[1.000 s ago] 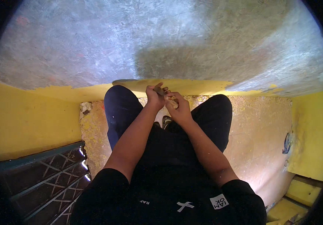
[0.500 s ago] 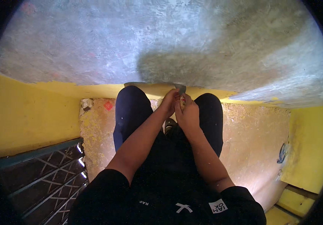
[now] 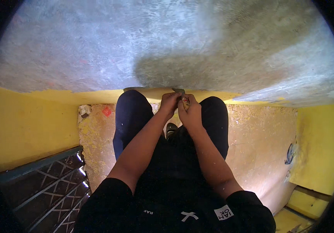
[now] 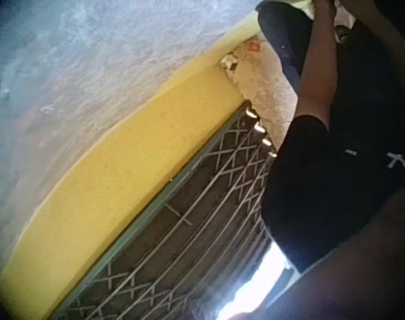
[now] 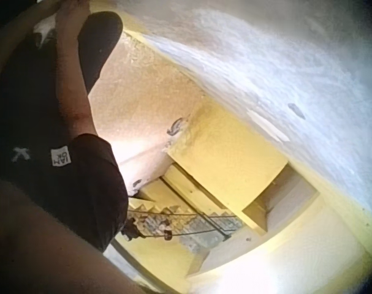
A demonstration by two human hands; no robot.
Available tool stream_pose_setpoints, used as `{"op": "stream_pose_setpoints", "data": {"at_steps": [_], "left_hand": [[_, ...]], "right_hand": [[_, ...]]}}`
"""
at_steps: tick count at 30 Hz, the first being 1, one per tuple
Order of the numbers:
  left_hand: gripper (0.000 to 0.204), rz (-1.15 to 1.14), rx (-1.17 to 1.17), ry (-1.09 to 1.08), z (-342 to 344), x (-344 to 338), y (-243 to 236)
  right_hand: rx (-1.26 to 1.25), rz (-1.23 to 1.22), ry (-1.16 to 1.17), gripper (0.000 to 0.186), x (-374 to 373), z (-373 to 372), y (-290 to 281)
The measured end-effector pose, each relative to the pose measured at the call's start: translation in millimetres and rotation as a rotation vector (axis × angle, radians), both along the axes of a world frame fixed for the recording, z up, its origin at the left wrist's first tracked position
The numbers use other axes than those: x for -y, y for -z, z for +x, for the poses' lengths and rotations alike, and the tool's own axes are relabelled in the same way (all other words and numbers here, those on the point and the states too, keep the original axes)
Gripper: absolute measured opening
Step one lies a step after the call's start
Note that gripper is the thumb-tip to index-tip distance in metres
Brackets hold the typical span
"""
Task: The person scrapes old paint or plaster from a wall using a putty knife.
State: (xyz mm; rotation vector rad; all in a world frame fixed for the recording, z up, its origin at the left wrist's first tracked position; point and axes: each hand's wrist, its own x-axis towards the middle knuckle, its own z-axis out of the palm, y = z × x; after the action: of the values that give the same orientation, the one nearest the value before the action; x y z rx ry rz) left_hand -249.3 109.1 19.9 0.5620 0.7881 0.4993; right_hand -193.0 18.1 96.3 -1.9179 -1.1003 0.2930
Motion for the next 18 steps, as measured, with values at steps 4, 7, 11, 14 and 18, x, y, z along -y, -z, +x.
{"op": "stream_pose_setpoints", "data": {"at_steps": [4, 7, 11, 14, 18], "left_hand": [[0.017, 0.106, 0.041, 0.001, -5.2, 8.1, 5.5], [0.018, 0.092, 0.018, 0.016, -0.1, 17.9, -4.7], [0.018, 0.131, 0.06, -0.001, 7.8, 25.5, -15.2], [0.012, 0.083, 0.049, -0.021, 13.1, 21.1, -6.4], [0.013, 0.124, 0.011, -0.029, 21.8, 15.8, 9.5]], "right_hand": [[-0.063, -0.047, -0.002, 0.024, 8.6, 1.8, -3.9], [0.018, -0.04, -0.004, 0.024, 16.7, 1.9, -8.4], [0.012, 0.004, 0.04, 0.024, 19.5, 5.6, -16.3], [-0.088, 0.004, 0.038, 0.026, 17.1, 6.9, -18.7], [-0.091, -0.056, 0.04, 0.026, 16.4, 17.2, -7.6]]}}
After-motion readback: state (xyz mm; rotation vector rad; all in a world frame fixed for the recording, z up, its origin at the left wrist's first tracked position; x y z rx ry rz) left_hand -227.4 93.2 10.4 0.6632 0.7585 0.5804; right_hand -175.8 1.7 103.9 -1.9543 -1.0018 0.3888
